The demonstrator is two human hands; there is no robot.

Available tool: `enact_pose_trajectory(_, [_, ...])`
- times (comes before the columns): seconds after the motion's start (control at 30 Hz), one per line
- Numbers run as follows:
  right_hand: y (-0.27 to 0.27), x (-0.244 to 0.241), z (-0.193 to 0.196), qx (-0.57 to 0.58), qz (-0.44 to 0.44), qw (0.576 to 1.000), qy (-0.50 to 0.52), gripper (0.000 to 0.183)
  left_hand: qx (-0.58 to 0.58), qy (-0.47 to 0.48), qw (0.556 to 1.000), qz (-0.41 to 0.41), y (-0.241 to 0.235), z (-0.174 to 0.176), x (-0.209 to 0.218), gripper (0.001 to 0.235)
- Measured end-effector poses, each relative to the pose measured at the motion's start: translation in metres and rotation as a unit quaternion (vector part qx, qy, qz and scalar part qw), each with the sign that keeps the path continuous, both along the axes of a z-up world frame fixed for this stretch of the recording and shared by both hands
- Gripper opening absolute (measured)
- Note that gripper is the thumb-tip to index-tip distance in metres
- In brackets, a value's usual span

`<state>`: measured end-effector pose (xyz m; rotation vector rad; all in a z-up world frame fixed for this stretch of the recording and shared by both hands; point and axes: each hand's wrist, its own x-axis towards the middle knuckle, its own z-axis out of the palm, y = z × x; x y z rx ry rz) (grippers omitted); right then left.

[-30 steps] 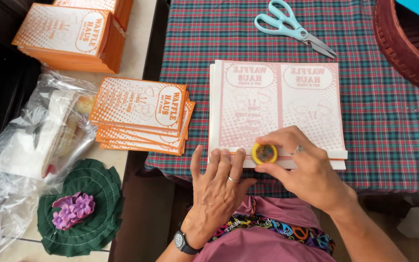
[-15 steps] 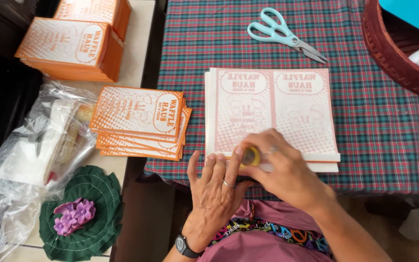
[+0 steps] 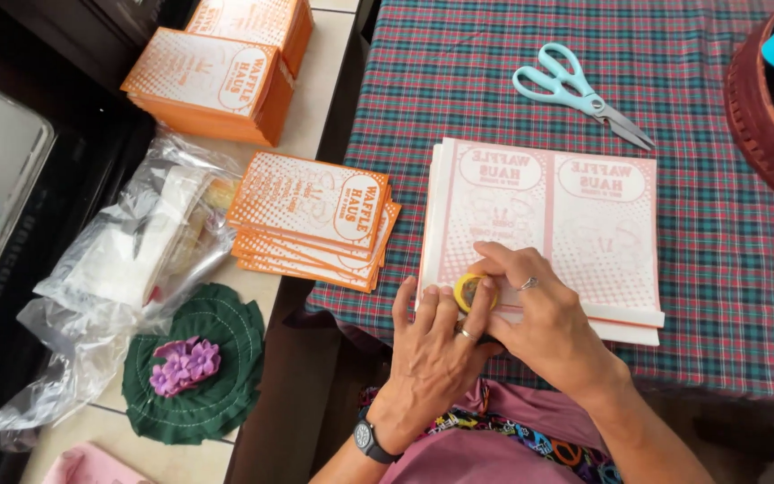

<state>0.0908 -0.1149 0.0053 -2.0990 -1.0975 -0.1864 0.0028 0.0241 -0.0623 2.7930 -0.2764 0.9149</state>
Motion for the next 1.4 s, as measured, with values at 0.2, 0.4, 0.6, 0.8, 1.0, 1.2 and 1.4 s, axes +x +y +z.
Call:
enact_pose_trajectory(0.2, [-0.034, -0.029, -0.012, -0.043, -0.119, 0.973, -0.191, 0.049, -0.087, 0.013, 0.996, 0.025, 0.003, 0.029, -0.003, 0.066])
enact_pose_trajectory(0.4, [-0.051, -0.049, -0.032, -0.076, -0.162, 0.962, -0.205, 0.026, -0.133, -0.017, 0.991, -0.003, -0.025, 0.022, 0.000, 0.038])
enact_pose_trajectory(0.6, [-0.049, -0.044, -0.039, -0.062, -0.180, 0.952, -0.240, 0.019, -0.173, -0.084, 0.979, -0.072, -0.025, 0.018, 0.010, 0.031])
enact_pose_trajectory(0.8, [-0.053, -0.040, -0.049, -0.037, -0.172, 0.955, -0.239, 0.018, -0.169, -0.074, 0.983, 0.000, 0.031, 0.014, 0.002, 0.049])
enact_pose_trajectory(1.0, [-0.051, -0.042, -0.045, -0.034, -0.174, 0.958, -0.223, 0.018, -0.230, -0.103, 0.954, -0.162, -0.014, 0.025, 0.001, 0.039])
enact_pose_trajectory(1.2, [-0.051, -0.039, -0.044, -0.038, -0.163, 0.956, -0.239, 0.016, -0.182, -0.108, 0.977, -0.029, 0.023, 0.021, 0.003, 0.033])
enact_pose_trajectory(1.4, [-0.052, -0.039, -0.047, -0.035, -0.166, 0.959, -0.227, 0.018, -0.259, -0.126, 0.952, -0.102, 0.001, 0.026, 0.011, 0.033])
